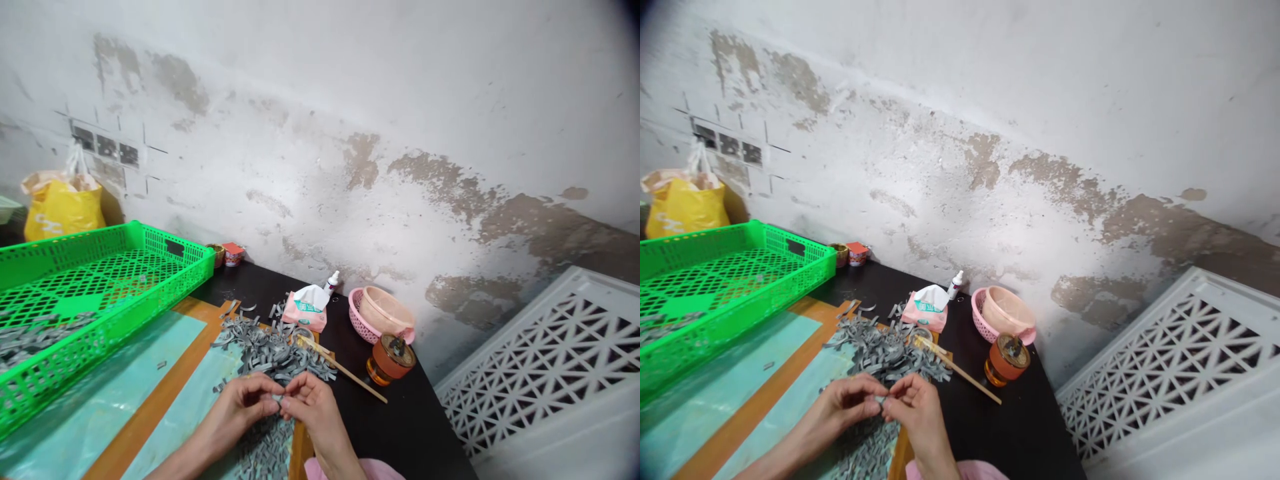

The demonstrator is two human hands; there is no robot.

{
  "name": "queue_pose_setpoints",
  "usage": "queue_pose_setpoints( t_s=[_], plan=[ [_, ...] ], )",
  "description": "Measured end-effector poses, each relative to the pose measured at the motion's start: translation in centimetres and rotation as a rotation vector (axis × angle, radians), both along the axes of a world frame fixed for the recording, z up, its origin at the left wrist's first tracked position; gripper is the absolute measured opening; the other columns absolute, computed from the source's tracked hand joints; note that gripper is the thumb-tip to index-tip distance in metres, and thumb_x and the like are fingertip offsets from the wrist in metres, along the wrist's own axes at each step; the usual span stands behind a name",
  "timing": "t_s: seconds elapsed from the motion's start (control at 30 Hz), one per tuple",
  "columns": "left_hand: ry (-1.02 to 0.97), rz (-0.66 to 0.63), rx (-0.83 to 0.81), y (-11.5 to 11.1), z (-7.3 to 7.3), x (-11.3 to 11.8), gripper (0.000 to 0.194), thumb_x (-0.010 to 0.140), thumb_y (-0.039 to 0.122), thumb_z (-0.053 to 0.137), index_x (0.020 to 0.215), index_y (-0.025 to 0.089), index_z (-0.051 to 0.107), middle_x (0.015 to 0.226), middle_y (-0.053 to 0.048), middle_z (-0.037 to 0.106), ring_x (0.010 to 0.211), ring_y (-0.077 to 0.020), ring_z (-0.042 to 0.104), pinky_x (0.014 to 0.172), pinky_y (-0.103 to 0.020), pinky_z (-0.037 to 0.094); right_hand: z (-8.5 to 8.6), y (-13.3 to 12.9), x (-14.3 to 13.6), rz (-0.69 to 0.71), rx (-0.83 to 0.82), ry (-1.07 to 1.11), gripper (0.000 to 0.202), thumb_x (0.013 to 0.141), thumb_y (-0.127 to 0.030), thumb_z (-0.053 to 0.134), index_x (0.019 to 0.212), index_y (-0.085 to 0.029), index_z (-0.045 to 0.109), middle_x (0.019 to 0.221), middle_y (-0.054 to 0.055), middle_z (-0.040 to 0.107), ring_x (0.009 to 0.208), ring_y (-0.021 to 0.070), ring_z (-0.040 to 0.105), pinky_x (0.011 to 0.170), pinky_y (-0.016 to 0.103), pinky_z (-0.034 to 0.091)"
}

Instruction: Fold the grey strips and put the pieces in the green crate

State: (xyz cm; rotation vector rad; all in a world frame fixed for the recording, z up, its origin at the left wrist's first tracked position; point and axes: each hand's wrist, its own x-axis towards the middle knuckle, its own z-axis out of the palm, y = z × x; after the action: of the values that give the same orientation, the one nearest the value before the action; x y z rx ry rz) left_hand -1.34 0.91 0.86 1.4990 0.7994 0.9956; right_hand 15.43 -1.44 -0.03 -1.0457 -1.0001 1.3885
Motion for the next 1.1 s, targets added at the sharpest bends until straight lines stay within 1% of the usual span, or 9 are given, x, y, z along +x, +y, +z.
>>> queue_pose_setpoints(
  t_s=[0.13,0.33,0.5,0.7,0.87,0.93,1.0,1.1],
  plan=[
    [0.063,0.014,0.04,0.0,-0.2,-0.1,0.019,0.077,0.035,0.073,0.079,0.018,0.08,0.079,-0.01,0.071,0.08,-0.0266,0.063,0.074,-0.034,0.043,0.2,-0.1,-0.1,0.011,0.018,0.043,0.03,0.055,-0.027,0.085,0.072,-0.016,0.062,0.058,-0.002,0.064,0.051,0.0117,0.056,0.053,0.023,0.044],
    [0.06,0.021,0.058,-0.2,0.1,0.1,0.022,0.079,0.038,0.07,0.077,0.018,0.079,0.079,-0.009,0.069,0.078,-0.026,0.063,0.074,-0.034,0.043,0.3,-0.2,-0.2,0.022,0.024,0.069,0.028,0.056,-0.023,0.083,0.073,-0.016,0.062,0.06,-0.003,0.064,0.053,0.0117,0.057,0.054,0.023,0.045],
    [0.027,0.017,0.083,-0.2,0.0,0.2,0.024,0.079,0.04,0.07,0.074,0.019,0.079,0.077,-0.008,0.068,0.077,-0.0246,0.063,0.072,-0.032,0.044,0.3,-0.4,-0.3,0.028,0.025,0.096,0.028,0.058,-0.022,0.082,0.075,-0.016,0.061,0.062,-0.002,0.064,0.054,0.0112,0.057,0.056,0.023,0.044],
    [-0.006,0.033,0.071,-0.3,-0.1,0.2,0.024,0.077,0.041,0.073,0.07,0.02,0.079,0.077,-0.006,0.062,0.076,-0.023,0.061,0.071,-0.031,0.045,0.2,-0.6,-0.8,0.016,0.046,0.13,0.027,0.061,-0.021,0.08,0.075,-0.016,0.057,0.068,-0.002,0.063,0.055,0.01,0.054,0.057,0.023,0.043],
    [-0.047,0.067,0.044,-0.4,-0.2,0.4,0.026,0.073,0.044,0.075,0.069,0.018,0.078,0.077,-0.006,0.06,0.077,-0.0236,0.06,0.072,-0.032,0.046,0.0,-0.9,-1.4,-0.007,0.082,0.168,0.029,0.065,-0.025,0.079,0.076,-0.017,0.053,0.07,-0.002,0.063,0.057,0.0093,0.052,0.057,0.022,0.04],
    [-0.098,0.049,0.021,-0.6,0.0,0.5,0.027,0.072,0.045,0.076,0.07,0.018,0.078,0.078,-0.005,0.058,0.075,-0.0225,0.061,0.069,-0.032,0.047,0.0,-1.1,-1.4,0.006,0.105,0.171,0.03,0.066,-0.027,0.08,0.076,-0.018,0.052,0.071,-0.002,0.063,0.058,0.0091,0.051,0.058,0.023,0.04],
    [-0.147,0.004,-0.005,-0.8,0.3,0.5,0.028,0.073,0.046,0.075,0.07,0.018,0.077,0.079,-0.003,0.056,0.069,-0.0203,0.061,0.066,-0.031,0.048,0.1,-1.1,-1.4,0.041,0.118,0.2,0.032,0.067,-0.028,0.081,0.077,-0.018,0.052,0.072,-0.002,0.062,0.058,0.0091,0.05,0.058,0.023,0.04],
    [-0.16,-0.024,0.002,-1.2,0.8,0.5,0.027,0.076,0.044,0.073,0.07,0.018,0.075,0.079,-0.003,0.055,0.068,-0.0192,0.062,0.066,-0.03,0.049,0.1,-1.1,-1.4,0.092,0.126,0.263,0.036,0.067,-0.03,0.083,0.078,-0.019,0.05,0.072,-0.002,0.062,0.057,0.0088,0.049,0.056,0.022,0.038]
  ],
)
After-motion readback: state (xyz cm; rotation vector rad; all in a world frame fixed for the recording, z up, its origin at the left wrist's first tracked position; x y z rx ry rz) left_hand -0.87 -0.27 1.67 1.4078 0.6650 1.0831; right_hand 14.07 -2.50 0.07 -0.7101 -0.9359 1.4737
